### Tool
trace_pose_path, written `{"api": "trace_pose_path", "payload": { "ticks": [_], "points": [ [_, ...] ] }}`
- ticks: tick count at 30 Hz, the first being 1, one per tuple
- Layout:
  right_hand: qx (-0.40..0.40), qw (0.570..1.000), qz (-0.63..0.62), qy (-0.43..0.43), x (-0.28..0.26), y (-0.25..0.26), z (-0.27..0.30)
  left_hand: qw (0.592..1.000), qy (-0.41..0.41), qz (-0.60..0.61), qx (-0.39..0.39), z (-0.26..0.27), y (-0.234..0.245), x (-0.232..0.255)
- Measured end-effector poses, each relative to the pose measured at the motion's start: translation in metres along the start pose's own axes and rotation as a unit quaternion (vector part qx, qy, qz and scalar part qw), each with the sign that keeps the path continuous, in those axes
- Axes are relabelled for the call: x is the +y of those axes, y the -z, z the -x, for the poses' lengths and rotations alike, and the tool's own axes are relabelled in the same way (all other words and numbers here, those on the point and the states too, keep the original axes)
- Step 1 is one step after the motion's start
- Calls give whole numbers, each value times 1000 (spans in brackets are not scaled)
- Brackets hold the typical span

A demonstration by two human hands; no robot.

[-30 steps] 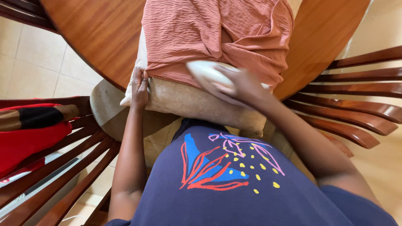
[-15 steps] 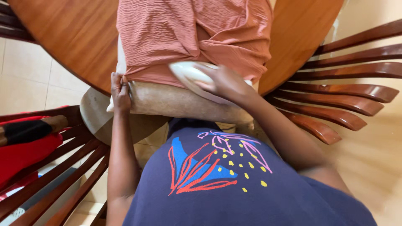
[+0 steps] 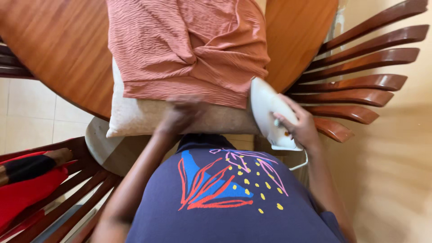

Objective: The person places a pink top on a cushion and irons it using a white iron. They smooth the fabric with their hands and move the iron across the garment repeatedly, adjusting the cloth as needed.

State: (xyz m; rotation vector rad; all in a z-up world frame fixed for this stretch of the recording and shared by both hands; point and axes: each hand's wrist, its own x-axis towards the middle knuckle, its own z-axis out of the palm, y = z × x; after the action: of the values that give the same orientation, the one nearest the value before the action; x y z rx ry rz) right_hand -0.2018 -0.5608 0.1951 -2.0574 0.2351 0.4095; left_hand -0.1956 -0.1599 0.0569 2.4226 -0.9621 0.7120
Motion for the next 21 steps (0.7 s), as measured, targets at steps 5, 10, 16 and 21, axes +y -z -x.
{"api": "trace_pose_path", "payload": {
  "ticks": [5, 10, 16, 21],
  "points": [
    [106, 991, -75, 26, -26, 9, 15, 958, -107, -71, -257, -82, -43, 19],
    [115, 986, -109, 49, -48, 14, 20, 940, -199, 70, -268, -99, -12, 19],
    [72, 991, -110, -6, -49, 7, 7, 937, -24, 191, -291, -44, 52, 43],
    [22, 991, -129, 8, -54, -1, -19, 697, 630, 302, 162, 12, 61, 61]
  ]
}}
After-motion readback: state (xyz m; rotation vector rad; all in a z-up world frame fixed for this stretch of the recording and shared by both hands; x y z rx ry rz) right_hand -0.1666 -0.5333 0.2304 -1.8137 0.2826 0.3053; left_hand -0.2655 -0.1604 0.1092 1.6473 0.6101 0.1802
